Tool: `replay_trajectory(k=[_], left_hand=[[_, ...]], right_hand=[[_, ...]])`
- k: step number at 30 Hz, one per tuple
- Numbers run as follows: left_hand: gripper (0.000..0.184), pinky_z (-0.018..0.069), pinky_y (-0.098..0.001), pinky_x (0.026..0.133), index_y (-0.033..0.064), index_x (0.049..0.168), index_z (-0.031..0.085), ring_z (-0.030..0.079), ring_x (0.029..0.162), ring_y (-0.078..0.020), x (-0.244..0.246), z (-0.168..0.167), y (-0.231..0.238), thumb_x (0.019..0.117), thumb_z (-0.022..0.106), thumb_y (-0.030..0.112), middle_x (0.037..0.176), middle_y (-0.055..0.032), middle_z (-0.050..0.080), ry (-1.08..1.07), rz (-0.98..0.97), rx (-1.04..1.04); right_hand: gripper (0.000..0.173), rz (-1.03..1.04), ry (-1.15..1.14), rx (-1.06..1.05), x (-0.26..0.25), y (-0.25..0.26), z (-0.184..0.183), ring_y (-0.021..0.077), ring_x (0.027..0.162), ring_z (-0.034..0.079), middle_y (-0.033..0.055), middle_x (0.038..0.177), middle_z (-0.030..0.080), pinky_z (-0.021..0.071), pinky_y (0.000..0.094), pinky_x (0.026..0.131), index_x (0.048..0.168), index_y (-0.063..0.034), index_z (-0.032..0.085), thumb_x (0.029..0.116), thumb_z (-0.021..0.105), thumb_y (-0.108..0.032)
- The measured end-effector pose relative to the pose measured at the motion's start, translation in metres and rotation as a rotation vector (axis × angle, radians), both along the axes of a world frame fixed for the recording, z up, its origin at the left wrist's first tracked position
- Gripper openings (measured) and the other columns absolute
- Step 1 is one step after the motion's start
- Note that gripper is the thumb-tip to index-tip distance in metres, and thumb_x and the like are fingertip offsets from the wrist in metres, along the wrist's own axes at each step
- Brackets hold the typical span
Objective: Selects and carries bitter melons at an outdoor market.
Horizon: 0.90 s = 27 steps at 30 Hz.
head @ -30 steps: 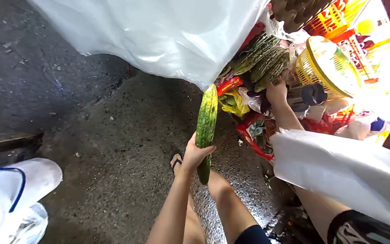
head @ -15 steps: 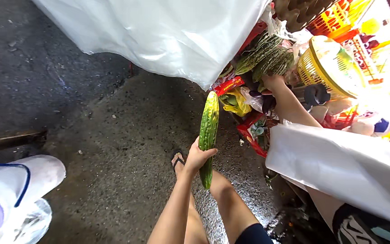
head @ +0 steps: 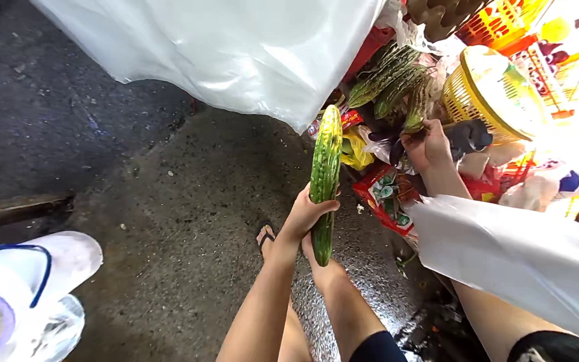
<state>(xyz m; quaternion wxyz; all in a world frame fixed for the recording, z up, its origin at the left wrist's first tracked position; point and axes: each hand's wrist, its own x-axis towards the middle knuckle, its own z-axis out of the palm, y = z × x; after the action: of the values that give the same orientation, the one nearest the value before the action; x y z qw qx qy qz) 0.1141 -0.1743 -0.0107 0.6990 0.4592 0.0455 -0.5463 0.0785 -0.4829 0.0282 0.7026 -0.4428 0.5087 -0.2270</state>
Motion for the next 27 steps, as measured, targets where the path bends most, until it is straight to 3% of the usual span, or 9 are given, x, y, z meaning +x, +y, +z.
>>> replay_trajectory(k=[5,7,9,10,12,14,18,22,27], left_hand=[[0.072,0.0571,-0.0489,0.100,0.0003,0.149,0.040,0.064,0.122,-0.0322,0.008,0.007,-0.022,0.0829,0.067,0.009,0.140,-0.0195,0.058,0.226,0.023,-0.197],[0.078,0.0579,-0.0489,0.097,0.0052,0.149,0.041,0.063,0.123,-0.0316,0.009,0.001,-0.030,0.0788,0.071,0.018,0.144,-0.0174,0.056,0.314,0.035,-0.271],[0.088,0.0579,-0.0518,0.096,0.0088,0.150,0.041,0.063,0.123,-0.0331,0.009,-0.010,-0.035,0.0730,0.079,0.028,0.146,-0.0167,0.054,0.371,0.036,-0.344],[0.089,0.0588,-0.0521,0.093,0.0097,0.148,0.043,0.065,0.119,-0.0329,0.008,-0.014,-0.035,0.0709,0.081,0.031,0.143,-0.0166,0.058,0.385,0.037,-0.351],[0.071,0.0625,-0.0442,0.081,0.0102,0.134,0.054,0.072,0.099,-0.0249,0.005,-0.013,-0.031,0.0699,0.080,0.028,0.116,-0.0117,0.071,0.391,0.070,-0.285],[0.046,0.0624,-0.0338,0.072,0.0102,0.113,0.058,0.074,0.079,-0.0148,0.002,-0.009,-0.021,0.0712,0.074,0.020,0.088,-0.0052,0.074,0.360,0.110,-0.202],[0.059,0.0624,-0.0356,0.077,0.0052,0.117,0.057,0.074,0.082,-0.0160,0.001,-0.023,0.011,0.0663,0.081,0.023,0.090,-0.0071,0.075,0.278,0.117,-0.177],[0.057,0.0634,-0.0359,0.076,0.0042,0.114,0.058,0.075,0.081,-0.0165,0.000,-0.030,0.033,0.0665,0.083,0.022,0.090,-0.0072,0.076,0.217,0.162,-0.190],[0.054,0.0630,-0.0355,0.081,0.0057,0.116,0.060,0.075,0.087,-0.0151,-0.004,-0.038,0.054,0.0699,0.084,0.019,0.096,-0.0055,0.077,0.141,0.123,-0.266]], right_hand=[[0.023,0.041,0.044,0.000,-0.065,0.061,-0.011,0.0068,0.075,0.066,-0.0007,0.087,0.067,0.0590,0.0251,0.070,0.116,-0.0077,0.055,0.1092,0.038,-0.022],[0.033,0.221,0.004,-0.074,-0.126,0.074,-0.057,0.0048,0.095,0.063,0.0020,0.108,0.064,0.0562,0.0251,0.086,0.137,-0.0008,0.045,0.1110,0.038,-0.020],[0.049,0.329,-0.006,-0.209,-0.157,0.113,-0.064,0.0040,0.105,0.066,0.0044,0.119,0.066,0.0576,0.0264,0.090,0.142,0.0042,0.041,0.1031,0.055,-0.021],[0.056,0.391,0.066,-0.246,-0.152,0.140,-0.040,-0.0005,0.109,0.064,0.0019,0.124,0.065,0.0548,0.0233,0.094,0.145,0.0037,0.041,0.0974,0.061,-0.019],[0.070,0.585,0.072,-0.438,-0.145,0.180,-0.009,0.0050,0.122,0.060,0.0183,0.140,0.057,0.0510,0.0223,0.101,0.149,0.0165,0.032,0.0948,0.060,-0.018],[0.074,0.755,0.134,-0.526,-0.140,0.195,0.003,0.0139,0.113,0.065,0.0286,0.135,0.056,0.0562,0.0253,0.094,0.149,0.0196,0.031,0.0933,0.062,-0.017],[0.064,1.071,0.295,-0.478,-0.129,0.172,0.009,0.0137,0.096,0.070,0.0159,0.119,0.068,0.0592,0.0291,0.085,0.150,0.0063,0.043,0.0989,0.064,-0.024],[0.046,0.957,0.570,-0.645,-0.064,0.118,0.014,0.0287,0.103,0.070,0.0198,0.116,0.070,0.0570,0.0474,0.094,0.143,0.0012,0.053,0.1057,0.055,-0.027],[0.074,0.403,0.711,-0.642,0.041,0.023,-0.021,0.0383,0.134,0.053,0.0289,0.147,0.049,0.0433,0.0510,0.113,0.156,0.0041,0.028,0.1011,0.061,-0.033]])
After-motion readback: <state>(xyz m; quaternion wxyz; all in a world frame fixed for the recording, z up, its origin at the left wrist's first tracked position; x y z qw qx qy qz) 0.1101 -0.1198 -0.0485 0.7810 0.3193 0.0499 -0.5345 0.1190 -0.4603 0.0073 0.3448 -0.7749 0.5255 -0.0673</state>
